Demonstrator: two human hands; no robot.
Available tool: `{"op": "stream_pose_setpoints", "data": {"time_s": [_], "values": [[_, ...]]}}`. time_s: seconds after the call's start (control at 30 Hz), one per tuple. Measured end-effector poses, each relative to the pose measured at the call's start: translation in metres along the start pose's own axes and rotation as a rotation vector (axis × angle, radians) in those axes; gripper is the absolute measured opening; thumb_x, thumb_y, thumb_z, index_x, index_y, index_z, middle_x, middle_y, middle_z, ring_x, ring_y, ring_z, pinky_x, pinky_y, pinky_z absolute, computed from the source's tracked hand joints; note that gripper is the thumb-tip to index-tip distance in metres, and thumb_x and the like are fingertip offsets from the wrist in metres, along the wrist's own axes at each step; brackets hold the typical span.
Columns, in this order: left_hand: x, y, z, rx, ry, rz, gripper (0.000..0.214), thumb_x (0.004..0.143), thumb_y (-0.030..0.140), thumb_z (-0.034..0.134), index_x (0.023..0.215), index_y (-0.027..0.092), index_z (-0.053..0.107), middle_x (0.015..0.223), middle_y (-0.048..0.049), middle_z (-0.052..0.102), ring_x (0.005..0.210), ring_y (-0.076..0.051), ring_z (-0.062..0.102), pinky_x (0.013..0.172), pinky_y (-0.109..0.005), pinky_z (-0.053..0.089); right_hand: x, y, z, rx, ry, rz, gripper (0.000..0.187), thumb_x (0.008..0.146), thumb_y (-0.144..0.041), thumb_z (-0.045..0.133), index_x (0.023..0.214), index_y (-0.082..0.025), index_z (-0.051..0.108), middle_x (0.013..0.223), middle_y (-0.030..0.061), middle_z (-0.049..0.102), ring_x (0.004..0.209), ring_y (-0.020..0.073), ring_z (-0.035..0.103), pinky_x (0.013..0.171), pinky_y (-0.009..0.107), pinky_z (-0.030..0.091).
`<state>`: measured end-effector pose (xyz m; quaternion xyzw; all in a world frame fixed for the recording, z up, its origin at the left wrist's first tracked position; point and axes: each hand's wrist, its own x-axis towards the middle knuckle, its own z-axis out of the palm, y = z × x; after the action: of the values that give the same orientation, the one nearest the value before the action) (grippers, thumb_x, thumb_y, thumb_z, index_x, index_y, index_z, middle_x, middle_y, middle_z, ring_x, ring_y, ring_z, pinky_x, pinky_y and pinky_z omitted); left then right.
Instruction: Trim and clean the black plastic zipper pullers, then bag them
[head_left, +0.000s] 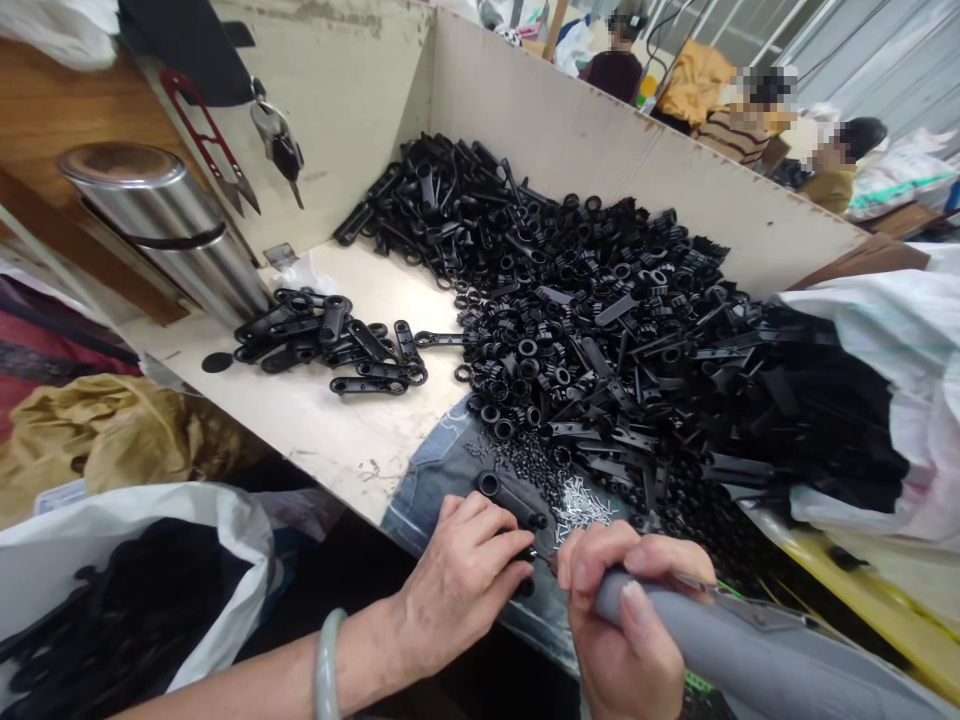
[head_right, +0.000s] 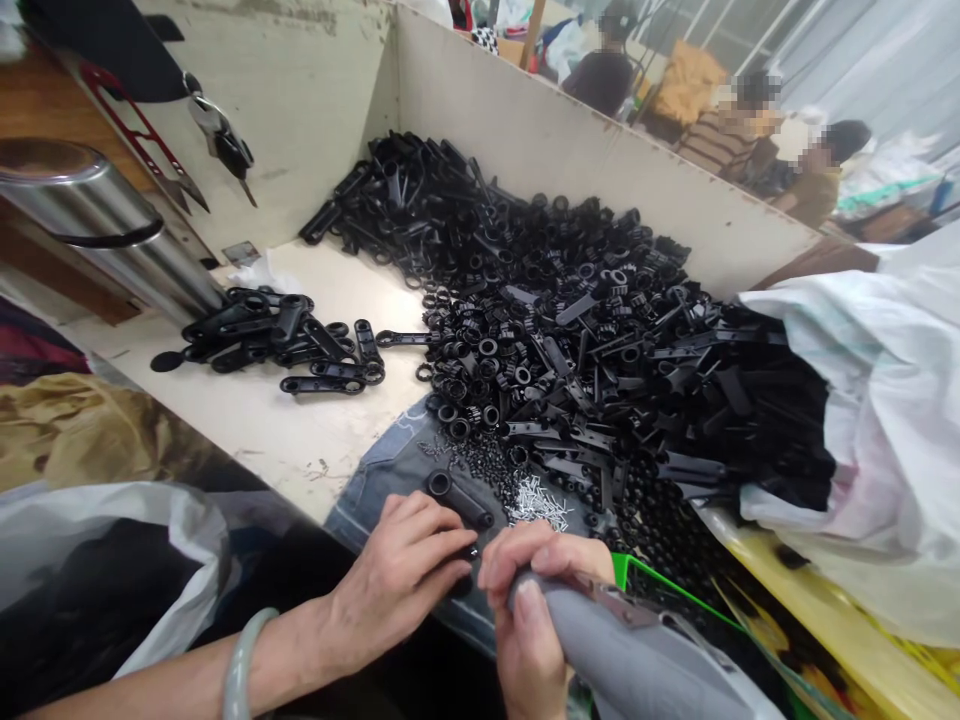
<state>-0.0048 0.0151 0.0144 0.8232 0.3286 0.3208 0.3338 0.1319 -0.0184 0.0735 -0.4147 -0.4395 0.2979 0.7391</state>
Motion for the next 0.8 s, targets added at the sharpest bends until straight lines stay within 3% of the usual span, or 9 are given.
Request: {"op": "stream_pose_setpoints", "data": {"time_s": [0.3, 0.5, 0.8], "values": [[0.005, -0.003, 0.003, -0.044, 0.049, 0.063, 0.011, 0.1, 0.02, 0.06, 0.097, 0.021, 0.071, 0.086, 0.003, 0.076, 0.081, -0.017, 0.057, 0.075, -0.04, 0.028, -0.001, 0.002, 0.001, -0.001, -0.002, 0.019, 0.007, 0.093, -0.023, 0.058, 0.097, -0.026, 0.052, 0.063, -0.0062, 0.059, 0.052, 0.0136, 0.051, 0.049, 0.027, 0.043], [0.007, -0.003, 0.002, -0.016, 0.007, 0.043, 0.016, 0.099, 0.019, 0.06, 0.084, 0.021, 0.066, 0.077, 0.0052, 0.073, 0.08, -0.016, 0.057, 0.076, -0.041, 0.025, 0.003, 0.002, 0.003, -0.018, -0.012, 0.029, 0.008, 0.093, -0.023, 0.058, 0.095, -0.026, 0.051, 0.061, -0.0071, 0.059, 0.05, 0.0136, 0.048, 0.049, 0.028, 0.044], [0.003, -0.011, 0.007, -0.029, 0.003, 0.036, 0.017, 0.102, 0.028, 0.059, 0.089, 0.019, 0.066, 0.083, 0.0017, 0.073, 0.084, -0.018, 0.058, 0.079, -0.041, 0.027, 0.003, 0.009, -0.001, -0.067, -0.066, 0.05, 0.013, 0.091, -0.021, 0.056, 0.087, -0.027, 0.045, 0.058, -0.0081, 0.057, 0.046, 0.0138, 0.045, 0.046, 0.028, 0.041]]}}
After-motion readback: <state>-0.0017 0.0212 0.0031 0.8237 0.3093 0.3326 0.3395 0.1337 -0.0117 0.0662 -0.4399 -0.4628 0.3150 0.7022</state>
